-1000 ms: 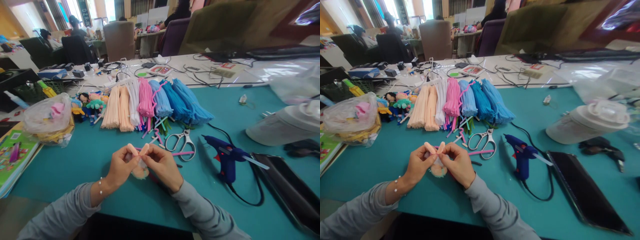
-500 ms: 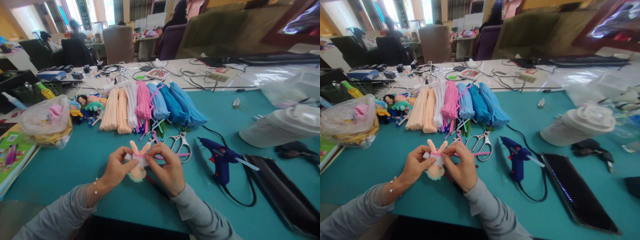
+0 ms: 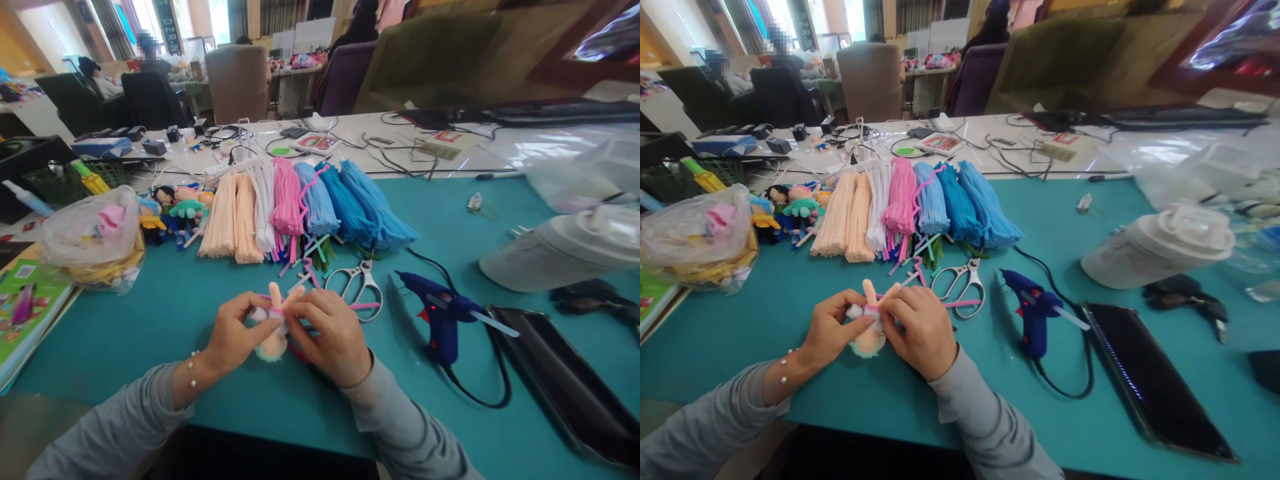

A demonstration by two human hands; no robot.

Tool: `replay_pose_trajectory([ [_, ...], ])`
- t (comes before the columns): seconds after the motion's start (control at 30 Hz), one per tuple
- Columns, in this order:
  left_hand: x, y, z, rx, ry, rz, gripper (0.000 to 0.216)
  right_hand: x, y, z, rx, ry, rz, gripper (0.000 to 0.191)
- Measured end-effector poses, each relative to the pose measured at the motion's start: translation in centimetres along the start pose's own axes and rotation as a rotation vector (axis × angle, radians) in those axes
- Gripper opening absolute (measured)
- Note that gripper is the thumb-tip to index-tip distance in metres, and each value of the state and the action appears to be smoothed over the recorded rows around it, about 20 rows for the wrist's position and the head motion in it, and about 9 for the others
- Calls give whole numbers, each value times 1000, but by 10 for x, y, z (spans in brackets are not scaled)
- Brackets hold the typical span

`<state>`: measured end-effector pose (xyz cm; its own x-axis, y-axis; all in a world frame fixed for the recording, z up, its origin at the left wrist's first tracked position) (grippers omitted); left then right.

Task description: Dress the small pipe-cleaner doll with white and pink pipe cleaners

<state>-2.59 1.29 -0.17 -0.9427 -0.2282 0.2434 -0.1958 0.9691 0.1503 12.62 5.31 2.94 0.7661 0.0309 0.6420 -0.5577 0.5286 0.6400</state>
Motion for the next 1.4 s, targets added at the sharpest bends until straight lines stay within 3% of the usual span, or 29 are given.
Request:
replay_pose_trajectory([
  [0.3,0,1,2,41,-38,22,11,-2,0,1,21,52,22,13],
  [0.4,0,3,4,162,-196,11,18,2,0,0,-38,173,-57,12],
  [0.53,-1,9,4,405,-508,7,36,10,-5,-8,-251,396,-234,17],
  [0.67,-2,16,2,527,-650,57,43,12,-8,-15,-349,415,-322,20],
  [0.77,1,16,2,584,-692,147,41,11,-9,-14,-292,354,-367,9],
  [0.87,13,8,-2,606,-688,288,33,12,-9,-8,-139,340,-365,15],
  [0.97,26,2,-6,549,-673,289,27,15,-9,-1,23,298,-297,20],
  [1.07,22,7,-4,612,-647,501,35,18,-9,5,126,203,-231,19],
  [1.13,16,15,0,605,-639,574,38,18,-9,7,184,143,-191,20],
  [1.27,9,22,8,618,-578,580,36,13,-7,10,262,50,-108,22],
  [1.4,7,19,6,648,-585,543,39,5,-4,10,242,96,-46,15],
])
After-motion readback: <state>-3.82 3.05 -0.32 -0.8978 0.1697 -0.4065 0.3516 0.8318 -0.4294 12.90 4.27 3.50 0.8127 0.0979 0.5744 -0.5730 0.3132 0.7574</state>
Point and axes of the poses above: each hand's wrist, its own y-axis towards the middle knuckle, its own x-axis out of the back of the hand, z = x × y, the point moved 2 cm from there along y, towards the middle knuckle, and after that the axes turned 6 degrees about y, right-handed, at the moved point
